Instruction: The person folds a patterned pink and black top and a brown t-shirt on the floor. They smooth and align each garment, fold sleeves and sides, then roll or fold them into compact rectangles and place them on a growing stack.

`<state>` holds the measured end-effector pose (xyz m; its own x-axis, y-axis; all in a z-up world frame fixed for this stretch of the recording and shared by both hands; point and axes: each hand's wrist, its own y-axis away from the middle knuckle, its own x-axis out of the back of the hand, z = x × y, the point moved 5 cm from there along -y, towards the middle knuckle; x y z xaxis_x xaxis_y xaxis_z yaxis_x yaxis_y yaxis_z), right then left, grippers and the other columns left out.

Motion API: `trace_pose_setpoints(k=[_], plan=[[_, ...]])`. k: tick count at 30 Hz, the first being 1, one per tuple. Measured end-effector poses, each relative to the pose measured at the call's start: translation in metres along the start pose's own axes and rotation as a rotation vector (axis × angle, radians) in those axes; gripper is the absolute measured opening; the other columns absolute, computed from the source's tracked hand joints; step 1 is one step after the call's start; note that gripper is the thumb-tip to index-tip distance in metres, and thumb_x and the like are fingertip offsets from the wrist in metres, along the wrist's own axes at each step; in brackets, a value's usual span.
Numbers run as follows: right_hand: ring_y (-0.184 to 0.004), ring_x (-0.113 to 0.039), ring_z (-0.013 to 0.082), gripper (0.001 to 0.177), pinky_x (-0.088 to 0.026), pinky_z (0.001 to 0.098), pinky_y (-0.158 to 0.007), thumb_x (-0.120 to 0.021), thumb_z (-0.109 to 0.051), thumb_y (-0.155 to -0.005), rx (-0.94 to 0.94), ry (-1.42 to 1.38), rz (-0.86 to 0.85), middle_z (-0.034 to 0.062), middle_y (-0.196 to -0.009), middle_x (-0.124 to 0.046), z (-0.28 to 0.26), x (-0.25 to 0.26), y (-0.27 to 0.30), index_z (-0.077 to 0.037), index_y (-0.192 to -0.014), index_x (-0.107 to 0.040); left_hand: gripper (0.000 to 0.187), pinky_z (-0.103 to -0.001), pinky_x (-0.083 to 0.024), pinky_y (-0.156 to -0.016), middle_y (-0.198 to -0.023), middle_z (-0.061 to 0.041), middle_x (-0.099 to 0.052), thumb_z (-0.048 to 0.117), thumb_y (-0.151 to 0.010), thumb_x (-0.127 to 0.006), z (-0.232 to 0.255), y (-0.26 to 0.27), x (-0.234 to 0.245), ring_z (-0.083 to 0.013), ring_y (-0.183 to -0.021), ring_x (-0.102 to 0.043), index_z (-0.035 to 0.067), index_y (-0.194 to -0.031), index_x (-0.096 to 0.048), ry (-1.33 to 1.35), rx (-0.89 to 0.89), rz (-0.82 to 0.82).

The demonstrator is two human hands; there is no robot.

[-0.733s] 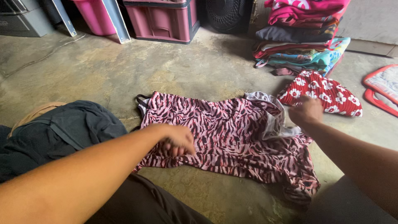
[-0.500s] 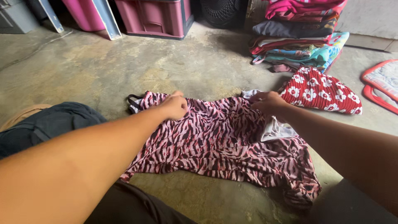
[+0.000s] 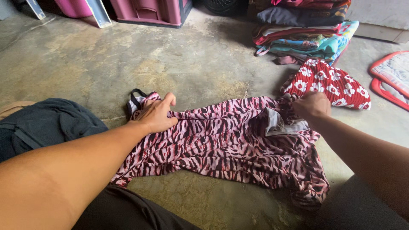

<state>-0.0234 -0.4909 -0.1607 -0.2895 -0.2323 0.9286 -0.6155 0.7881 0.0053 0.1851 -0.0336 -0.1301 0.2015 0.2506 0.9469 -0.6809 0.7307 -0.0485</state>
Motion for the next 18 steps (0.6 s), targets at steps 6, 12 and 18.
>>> trace_pose_setpoints(k=[6, 12, 18], plan=[[-0.108, -0.064, 0.0240, 0.048, -0.047, 0.0535, -0.093, -0.073, -0.044, -0.085, 0.658, 0.146, -0.191, 0.0005, -0.121, -0.074, -0.076, -0.013, 0.006, -0.032, -0.132, -0.066, 0.018, -0.043, -0.042, -0.097, -0.094, -0.011, -0.074, 0.015, -0.081, -0.069, 0.009, -0.032, 0.017, -0.0301, -0.093, -0.069, 0.018, -0.098, -0.068, 0.006, 0.077, 0.007], [-0.082, -0.076, 0.0196, 0.031, -0.062, 0.0421, -0.075, -0.071, -0.042, -0.086, 0.463, 0.542, -0.337, 0.0011, -0.098, -0.078, -0.048, -0.015, -0.035, -0.033, -0.114, -0.077, 0.017, -0.046, -0.042, -0.101, -0.102, -0.008, -0.075, 0.014, -0.080, -0.073, -0.018, -0.055, 0.048, -0.0249, -0.102, -0.068, 0.020, -0.096, -0.075, -0.056, 0.224, 0.081], [-0.082, -0.075, 0.0265, 0.028, -0.061, 0.0477, -0.071, -0.068, -0.033, -0.090, 0.135, 0.221, -0.436, 0.0093, -0.099, -0.076, -0.042, 0.015, -0.096, -0.017, -0.111, -0.076, 0.023, -0.064, -0.027, -0.115, -0.116, -0.007, -0.075, 0.022, -0.074, -0.081, -0.062, -0.067, 0.059, -0.0313, -0.123, -0.062, 0.023, -0.096, -0.081, -0.238, 0.402, -0.179]])
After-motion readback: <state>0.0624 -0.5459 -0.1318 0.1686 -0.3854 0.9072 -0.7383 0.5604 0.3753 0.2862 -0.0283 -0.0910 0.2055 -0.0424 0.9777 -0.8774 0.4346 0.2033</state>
